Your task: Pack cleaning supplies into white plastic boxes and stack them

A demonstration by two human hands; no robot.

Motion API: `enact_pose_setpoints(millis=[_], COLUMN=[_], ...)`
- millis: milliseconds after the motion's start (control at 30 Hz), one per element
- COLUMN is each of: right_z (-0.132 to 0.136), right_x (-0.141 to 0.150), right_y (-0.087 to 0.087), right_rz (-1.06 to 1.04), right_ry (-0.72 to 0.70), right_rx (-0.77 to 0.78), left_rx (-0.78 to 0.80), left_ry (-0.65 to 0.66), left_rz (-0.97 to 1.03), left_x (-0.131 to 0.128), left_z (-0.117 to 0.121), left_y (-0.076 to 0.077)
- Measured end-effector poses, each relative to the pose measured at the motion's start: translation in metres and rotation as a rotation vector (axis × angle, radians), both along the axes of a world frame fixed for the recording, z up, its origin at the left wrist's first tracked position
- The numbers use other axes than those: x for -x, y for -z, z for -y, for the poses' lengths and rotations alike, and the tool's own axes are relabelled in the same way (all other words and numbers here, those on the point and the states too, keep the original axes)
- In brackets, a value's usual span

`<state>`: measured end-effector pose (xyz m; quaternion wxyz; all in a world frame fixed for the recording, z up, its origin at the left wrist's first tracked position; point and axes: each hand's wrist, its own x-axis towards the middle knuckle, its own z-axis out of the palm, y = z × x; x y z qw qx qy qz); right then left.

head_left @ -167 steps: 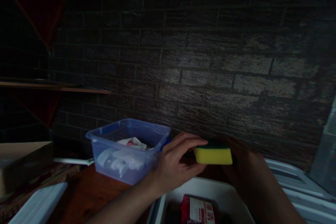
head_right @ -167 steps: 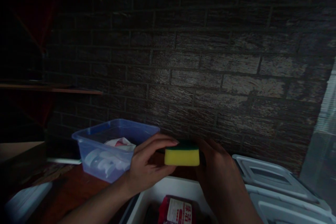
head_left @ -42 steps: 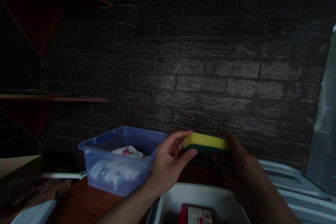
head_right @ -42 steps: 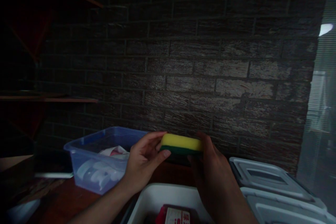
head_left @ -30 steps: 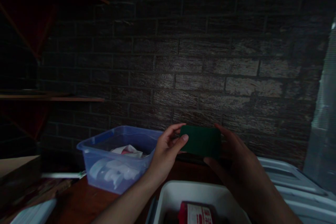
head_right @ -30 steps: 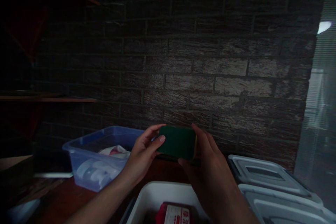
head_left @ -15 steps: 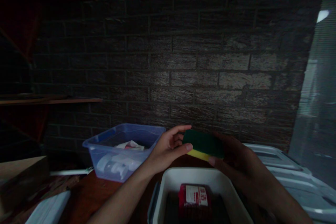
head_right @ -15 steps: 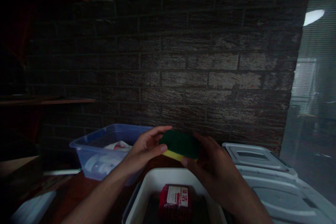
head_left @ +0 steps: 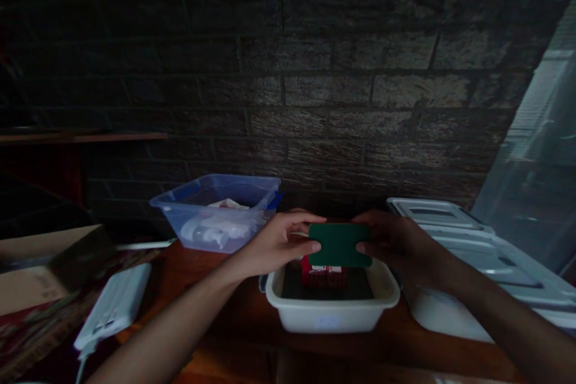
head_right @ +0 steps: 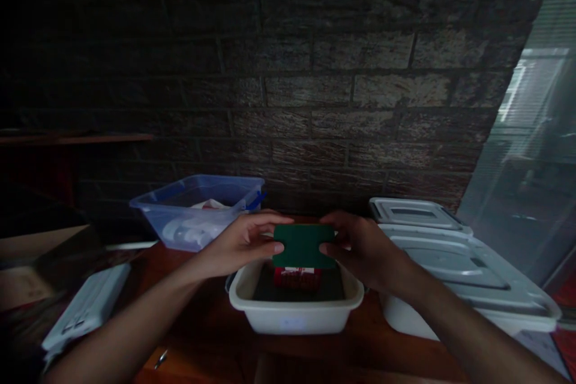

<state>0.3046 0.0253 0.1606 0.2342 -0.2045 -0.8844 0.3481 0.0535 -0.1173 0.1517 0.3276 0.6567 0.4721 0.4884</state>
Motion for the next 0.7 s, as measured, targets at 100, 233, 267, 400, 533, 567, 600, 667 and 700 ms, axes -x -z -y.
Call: enact_pose_setpoints(millis=[100, 233, 267, 400, 533, 567, 600, 667, 700], right_z=[0.008, 0.012, 0.012, 0.010, 0.010, 0.010, 0.010, 0.009, 0.009], right_x=[0.002, 0.006, 0.007, 0.012, 0.017, 0.019, 0.020, 0.022, 0.024], right_y=[0.000, 0.004, 0.007, 0.017, 0.022, 0.024, 0.025, 0.030, 0.033], right_rz=[0.089, 0.172, 0.185, 0.245, 0.267, 0.268, 0.272, 0.285, 0.293], right_ry=[-0.023, -0.072, -0.082, -0.101, -0.117, -0.119, -0.121, -0.124, -0.123], right_rx=[-0.072, -0.065, -0.049, -0.024, -0.099, -0.109, -0.103, -0.070, -0.059], left_rx=[0.077, 0.098, 0.102, 0.117, 0.157, 0.169, 0.179, 0.197, 0.205], left_ry=[-0.011, -0.008, -0.002, 0.001, 0.002, 0.007, 0.015, 0.033, 0.036], left_rz=[-0.043, -0.125, -0.150, -0.260, -0.360, -0.386, -0.410, -0.444, -0.460], left_x=[0.004, 0.007, 0.008, 0.008, 0.008, 0.008, 0.008, 0.009, 0.009], left_z=[0.004, 0.006, 0.006, 0.006, 0.004, 0.003, 0.003, 0.002, 0.002], left_y=[0.007, 0.012, 0.013, 0.016, 0.020, 0.022, 0.023, 0.026, 0.027])
